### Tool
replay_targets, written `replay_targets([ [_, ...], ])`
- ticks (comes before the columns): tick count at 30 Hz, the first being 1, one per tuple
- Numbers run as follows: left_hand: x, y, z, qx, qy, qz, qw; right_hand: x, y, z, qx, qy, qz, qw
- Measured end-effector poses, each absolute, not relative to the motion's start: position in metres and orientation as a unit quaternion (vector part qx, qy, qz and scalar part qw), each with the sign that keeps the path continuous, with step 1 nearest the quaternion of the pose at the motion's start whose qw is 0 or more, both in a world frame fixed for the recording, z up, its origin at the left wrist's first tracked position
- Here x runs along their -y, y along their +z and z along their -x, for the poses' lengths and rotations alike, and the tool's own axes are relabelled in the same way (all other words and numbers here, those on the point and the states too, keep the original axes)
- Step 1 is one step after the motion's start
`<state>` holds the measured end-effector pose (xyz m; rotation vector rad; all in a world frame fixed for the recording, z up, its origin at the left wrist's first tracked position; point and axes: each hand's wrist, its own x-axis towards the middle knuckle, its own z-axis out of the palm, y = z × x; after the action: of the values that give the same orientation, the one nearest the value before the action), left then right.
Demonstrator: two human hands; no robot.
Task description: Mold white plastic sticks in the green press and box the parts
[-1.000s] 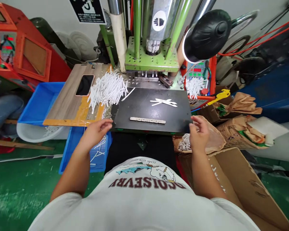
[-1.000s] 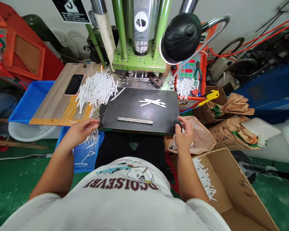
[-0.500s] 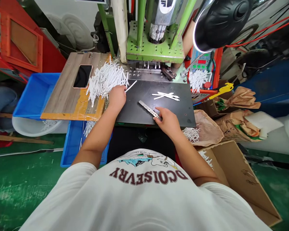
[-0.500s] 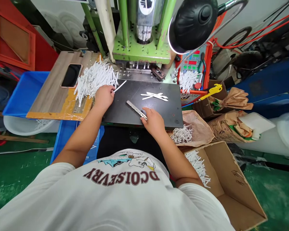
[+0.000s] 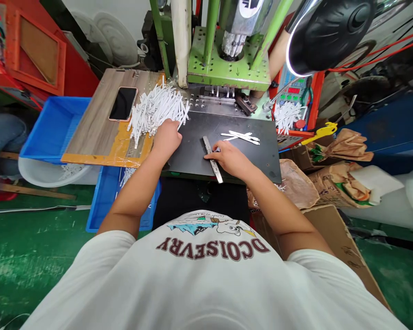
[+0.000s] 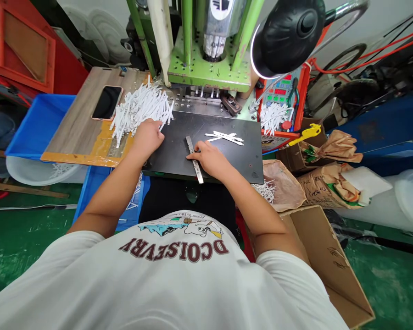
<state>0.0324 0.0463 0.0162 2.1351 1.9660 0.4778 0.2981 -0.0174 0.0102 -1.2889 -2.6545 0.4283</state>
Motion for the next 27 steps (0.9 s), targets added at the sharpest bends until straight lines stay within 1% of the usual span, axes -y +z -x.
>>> replay_targets([
  [4, -0.027, 0.016, -0.020, -0.642, 0.305, -0.672, 0.209, -0.005, 0.010, -0.288, 0.892, 0.115, 0.418, 0.126],
  [7, -0.008, 0.018, -0.014, -0.626, 0.397, -0.609, 0.282, -0.015, 0.005, -0.282, 0.894, 0.154, 0.401, 0.125],
  [11, 0.015, 0.022, 0.006, -0.619, 0.491, -0.534, 0.302, -0.012, 0.001, -0.286, 0.865, 0.229, 0.427, 0.131],
  [14, 0.027, 0.021, 0.021, -0.612, 0.544, -0.486, 0.304, -0.017, 0.011, -0.287, 0.847, 0.283, 0.434, 0.118],
  [16, 0.031, 0.019, 0.024, -0.609, 0.565, -0.465, 0.307, -0.034, 0.023, -0.275, 0.837, 0.296, 0.444, 0.121],
  [20, 0.035, 0.015, 0.015, -0.608, 0.566, -0.463, 0.310, -0.084, 0.041, -0.214, 0.794, 0.261, 0.523, 0.167],
  [24, 0.041, 0.015, 0.014, -0.628, 0.552, -0.462, 0.296, -0.105, 0.032, -0.143, 0.769, 0.264, 0.569, 0.121],
  [27, 0.045, 0.014, 0.017, -0.635, 0.538, -0.472, 0.290, -0.103, 0.015, -0.125, 0.761, 0.249, 0.591, 0.096],
])
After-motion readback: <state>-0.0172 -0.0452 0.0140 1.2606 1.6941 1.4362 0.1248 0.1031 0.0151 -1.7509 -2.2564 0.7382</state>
